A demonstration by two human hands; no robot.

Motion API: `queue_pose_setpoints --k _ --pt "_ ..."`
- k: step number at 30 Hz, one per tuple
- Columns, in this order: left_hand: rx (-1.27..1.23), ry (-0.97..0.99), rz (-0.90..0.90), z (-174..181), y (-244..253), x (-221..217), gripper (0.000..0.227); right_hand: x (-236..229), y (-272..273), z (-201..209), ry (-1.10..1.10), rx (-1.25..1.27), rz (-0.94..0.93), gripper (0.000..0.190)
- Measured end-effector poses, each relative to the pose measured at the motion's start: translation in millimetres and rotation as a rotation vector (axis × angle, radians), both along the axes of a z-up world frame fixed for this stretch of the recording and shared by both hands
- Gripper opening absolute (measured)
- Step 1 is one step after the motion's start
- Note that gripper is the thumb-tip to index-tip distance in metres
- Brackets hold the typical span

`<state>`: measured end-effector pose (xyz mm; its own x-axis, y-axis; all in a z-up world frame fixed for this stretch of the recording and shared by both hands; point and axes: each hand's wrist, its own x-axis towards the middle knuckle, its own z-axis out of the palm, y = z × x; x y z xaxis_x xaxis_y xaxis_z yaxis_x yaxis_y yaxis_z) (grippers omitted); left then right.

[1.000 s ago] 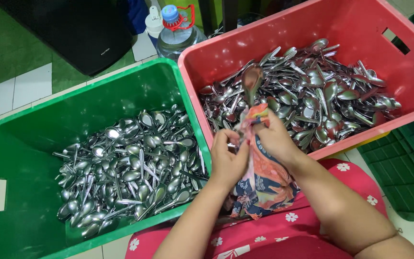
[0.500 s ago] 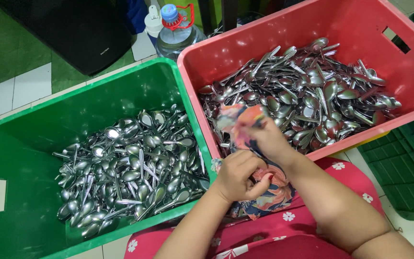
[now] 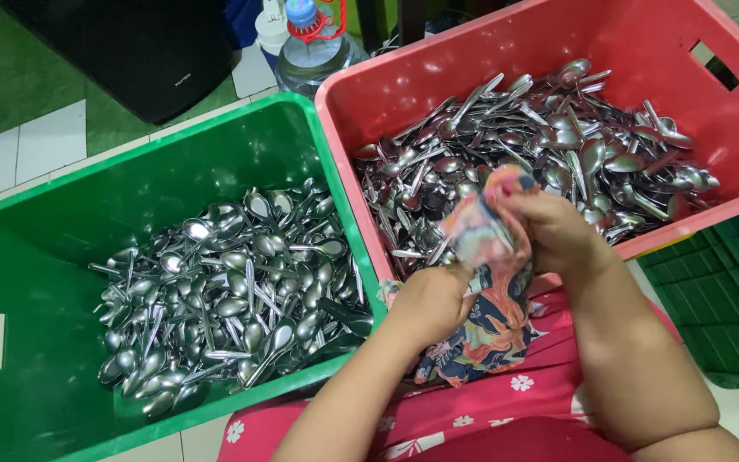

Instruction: Wiping spoons with a cloth and moving them from one bin to another.

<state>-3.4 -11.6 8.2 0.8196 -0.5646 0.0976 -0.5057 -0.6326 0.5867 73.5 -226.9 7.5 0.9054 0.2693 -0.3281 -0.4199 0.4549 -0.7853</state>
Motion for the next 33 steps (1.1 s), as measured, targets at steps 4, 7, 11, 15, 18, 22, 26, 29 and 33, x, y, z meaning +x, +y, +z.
queue_pose_setpoints --k 4,7,11,15,18,22,26,29,33 --pt "0.055 0.033 0.067 5.5 -1.3 -3.5 0.027 10.2 -49.6 -43.6 -0.108 -0.186 0.231 0.013" --pt "0.02 0.071 0.09 16.6 -0.3 -9.4 0.035 5.1 -52.5 -11.6 -0.161 -0.263 0.322 0.013" --pt "-0.182 0.025 0.147 32.3 6.1 -6.5 0.045 -3.2 -30.2 61.8 -0.048 -0.619 0.446 0.011" --pt "-0.537 0.23 0.37 22.8 33.3 30.0 0.041 1.4 -44.7 47.0 -0.133 -0.664 0.53 0.01" --pt "-0.565 0.33 0.523 71.5 51.4 70.2 0.03 0.4 -43.6 51.8 -0.13 -0.645 0.559 0.026" --pt "-0.342 0.306 0.483 16.7 27.7 137.8 0.017 -2.5 -17.8 69.9 0.089 -0.711 0.466 0.014" --pt "0.44 0.386 0.307 -124.3 7.2 200.4 0.028 1.6 4.4 56.2 -0.195 -0.76 0.247 0.022" --pt "0.68 0.458 0.327 -195.0 -2.6 223.7 0.042 8.6 17.5 40.5 -0.273 -0.903 0.054 0.013" --pt "0.882 0.372 0.327 -240.1 -18.0 227.4 0.051 13.3 29.0 51.6 -0.206 -0.88 0.081 0.011"
